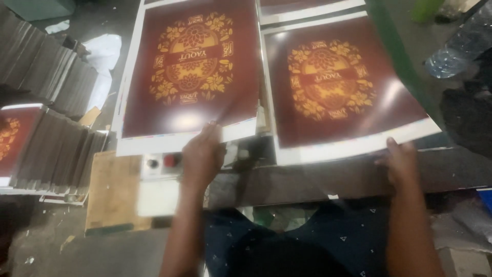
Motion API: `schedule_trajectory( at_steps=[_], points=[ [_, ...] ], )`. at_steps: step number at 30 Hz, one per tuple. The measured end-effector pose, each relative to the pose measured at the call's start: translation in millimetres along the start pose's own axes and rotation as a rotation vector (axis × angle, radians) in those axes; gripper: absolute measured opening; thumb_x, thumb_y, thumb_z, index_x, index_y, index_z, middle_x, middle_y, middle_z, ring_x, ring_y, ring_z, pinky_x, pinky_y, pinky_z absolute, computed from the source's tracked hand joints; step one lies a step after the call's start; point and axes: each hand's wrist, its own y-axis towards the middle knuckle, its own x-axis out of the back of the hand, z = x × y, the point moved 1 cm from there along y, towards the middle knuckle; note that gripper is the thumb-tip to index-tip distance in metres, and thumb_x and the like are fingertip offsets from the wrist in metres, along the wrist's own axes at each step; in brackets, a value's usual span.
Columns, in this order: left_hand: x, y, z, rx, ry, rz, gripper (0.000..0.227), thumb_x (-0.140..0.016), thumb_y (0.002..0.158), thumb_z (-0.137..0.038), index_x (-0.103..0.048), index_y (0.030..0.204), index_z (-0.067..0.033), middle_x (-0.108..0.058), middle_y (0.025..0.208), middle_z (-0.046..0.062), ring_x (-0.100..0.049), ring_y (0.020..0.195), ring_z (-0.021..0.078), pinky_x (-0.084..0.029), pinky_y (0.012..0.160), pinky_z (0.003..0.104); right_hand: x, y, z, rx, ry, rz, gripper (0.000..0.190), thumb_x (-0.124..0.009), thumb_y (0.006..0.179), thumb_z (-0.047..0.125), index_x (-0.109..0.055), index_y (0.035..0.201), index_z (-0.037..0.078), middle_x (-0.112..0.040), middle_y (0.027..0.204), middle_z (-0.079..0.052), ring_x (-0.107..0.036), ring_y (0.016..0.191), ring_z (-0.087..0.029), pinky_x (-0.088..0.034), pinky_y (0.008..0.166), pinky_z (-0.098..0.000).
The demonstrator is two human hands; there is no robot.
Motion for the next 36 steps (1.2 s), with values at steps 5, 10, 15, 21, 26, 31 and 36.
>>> schedule_trajectory(
  at_steps=[5, 10, 15, 21, 26, 31, 36],
  points=[
    [2.1, 2.3, 0.5, 0.033, -0.010, 0.044, 0.032, -0.069, 0.085, -0.014, -0.064, 0.116, -0.0055, -0.072, 0.118, 0.017, -0.073, 0.101, 0.0329, -0.060, 0.078, 0.042, -23.9, 50.4, 20.1, 0.009, 0.095, 0.049, 0.051, -0.049, 0.110, 0.027, -0.037, 0.146, -0.007, -0.065, 0.125, -0.023, -0.075, 0.089, -0.026, -0.058, 0.064, -0.0333],
    [-16.1, -13.1, 21.9, 0.241, -0.118, 0.147, 0.022, -0.067, 0.099, -0.009, -0.070, 0.120, -0.0103, -0.074, 0.100, 0.012, -0.074, 0.083, 0.0271, -0.060, 0.066, 0.039, -28.8, 73.3, 11.2, 0.002, 0.086, 0.149, 0.058, -0.047, 0.110, 0.030, -0.028, 0.151, -0.007, -0.065, 0.126, -0.023, -0.075, 0.090, -0.027, -0.058, 0.065, -0.0357],
    [-13.2, -16.0, 13.0, -0.026, -0.218, -0.440, 0.020, -0.070, 0.097, -0.005, -0.071, 0.117, -0.0084, -0.073, 0.095, 0.012, -0.071, 0.082, 0.0284, -0.057, 0.068, 0.042, -55.7, -58.6, 66.0, -0.120, -0.046, 0.122, 0.057, -0.047, 0.107, 0.025, -0.034, 0.160, 0.009, -0.073, 0.118, -0.016, -0.071, 0.093, -0.024, -0.055, 0.072, -0.0357],
    [-34.4, -14.2, -90.2, -0.276, -0.339, -0.232, 0.021, -0.072, 0.082, -0.009, -0.065, 0.102, -0.0061, -0.069, 0.108, 0.015, -0.068, 0.088, 0.0298, -0.054, 0.068, 0.043, -101.8, -118.4, 23.2, 0.013, 0.116, 0.533, 0.050, -0.051, 0.097, 0.022, -0.052, 0.145, 0.009, -0.074, 0.115, -0.014, -0.072, 0.095, -0.023, -0.059, 0.072, -0.0377],
    [-20.1, -15.2, -144.6, -0.414, -0.378, -0.051, 0.041, -0.075, 0.081, -0.025, -0.062, 0.112, -0.0008, -0.065, 0.119, 0.019, -0.065, 0.109, 0.0347, -0.052, 0.092, 0.050, -97.6, -98.5, -17.8, 0.032, 0.531, 0.598, 0.043, -0.058, 0.100, 0.022, -0.054, 0.134, -0.004, -0.069, 0.110, -0.012, -0.069, 0.091, -0.021, -0.059, 0.071, -0.0372],
    [4.1, 5.5, -106.5, -0.322, -0.367, -0.005, 0.037, -0.075, 0.086, -0.024, -0.064, 0.114, -0.0015, -0.066, 0.119, 0.021, -0.063, 0.102, 0.0362, -0.050, 0.087, 0.048, -17.2, -27.1, -79.8, 1.179, -0.743, 0.046, 0.050, -0.070, 0.083, 0.011, -0.057, 0.129, -0.001, -0.068, 0.097, -0.011, -0.059, 0.072, -0.021, -0.052, 0.069, -0.0383],
    [-14.3, 28.6, -5.6, -0.016, -0.217, -0.006, 0.056, -0.071, 0.093, -0.040, -0.056, 0.130, -0.0012, -0.060, 0.136, 0.022, -0.059, 0.125, 0.0385, -0.047, 0.105, 0.054, 27.2, -83.7, -21.7, 0.260, 0.542, 0.008, 0.049, -0.059, 0.106, 0.015, -0.050, 0.152, 0.002, -0.066, 0.110, -0.006, -0.057, 0.078, -0.012, -0.045, 0.057, -0.0221]
  ],
)
